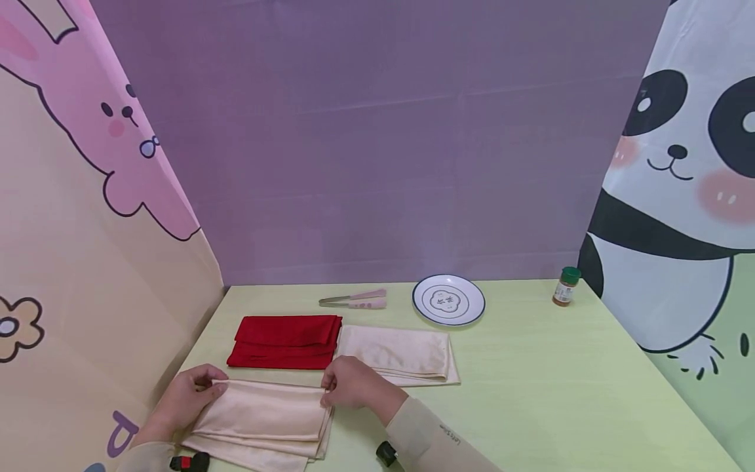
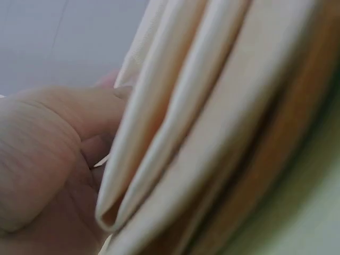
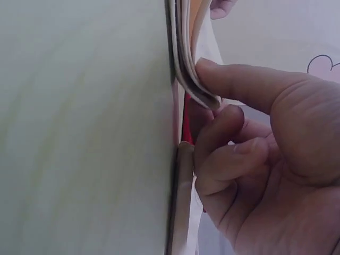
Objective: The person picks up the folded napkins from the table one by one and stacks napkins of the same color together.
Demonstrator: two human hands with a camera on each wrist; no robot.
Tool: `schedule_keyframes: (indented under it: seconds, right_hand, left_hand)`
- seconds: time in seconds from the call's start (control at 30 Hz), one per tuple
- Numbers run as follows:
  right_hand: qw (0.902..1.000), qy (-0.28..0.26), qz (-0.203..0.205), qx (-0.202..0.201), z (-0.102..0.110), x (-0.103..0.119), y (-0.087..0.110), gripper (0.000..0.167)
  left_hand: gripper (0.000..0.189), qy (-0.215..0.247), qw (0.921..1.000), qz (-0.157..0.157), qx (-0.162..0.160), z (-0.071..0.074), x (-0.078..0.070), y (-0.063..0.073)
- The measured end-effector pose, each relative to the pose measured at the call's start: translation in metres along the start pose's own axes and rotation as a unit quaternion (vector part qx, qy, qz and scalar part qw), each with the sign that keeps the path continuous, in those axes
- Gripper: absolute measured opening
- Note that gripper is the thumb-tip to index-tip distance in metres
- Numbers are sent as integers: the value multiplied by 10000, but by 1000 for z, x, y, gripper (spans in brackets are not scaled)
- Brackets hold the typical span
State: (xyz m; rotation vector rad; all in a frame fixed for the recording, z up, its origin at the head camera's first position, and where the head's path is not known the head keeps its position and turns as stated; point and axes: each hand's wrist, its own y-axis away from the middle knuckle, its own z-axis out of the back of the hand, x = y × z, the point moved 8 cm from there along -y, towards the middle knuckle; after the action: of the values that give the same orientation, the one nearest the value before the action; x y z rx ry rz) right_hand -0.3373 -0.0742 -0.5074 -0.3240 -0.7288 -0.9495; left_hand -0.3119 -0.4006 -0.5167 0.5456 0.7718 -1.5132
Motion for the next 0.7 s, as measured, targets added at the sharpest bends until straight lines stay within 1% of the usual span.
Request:
schedule_keyframes:
  seconds: [0.2, 0.3, 0.4, 0.57, 0.7]
  right_hand:
    - [9999, 88, 126, -23, 4, 2, 1, 12]
    - [9998, 109, 161, -35, 6, 3, 2, 10]
    - [9997, 79, 209, -84, 10, 4, 3, 10]
    - [9992, -20, 324, -228, 15, 3, 3, 12]
    - [9985, -174, 416, -300, 16, 0, 2, 13]
  left_hand:
    - [10, 163, 9998, 78, -27, -1, -3, -1]
    - [12, 265, 9996, 43, -47, -1, -4, -1]
    - [15, 437, 9990, -63, -27, -1, -5, 0]
    - [22, 927, 9952, -307, -16, 0, -8, -1]
    - [19, 1189, 9914, -543, -85, 0, -11, -2]
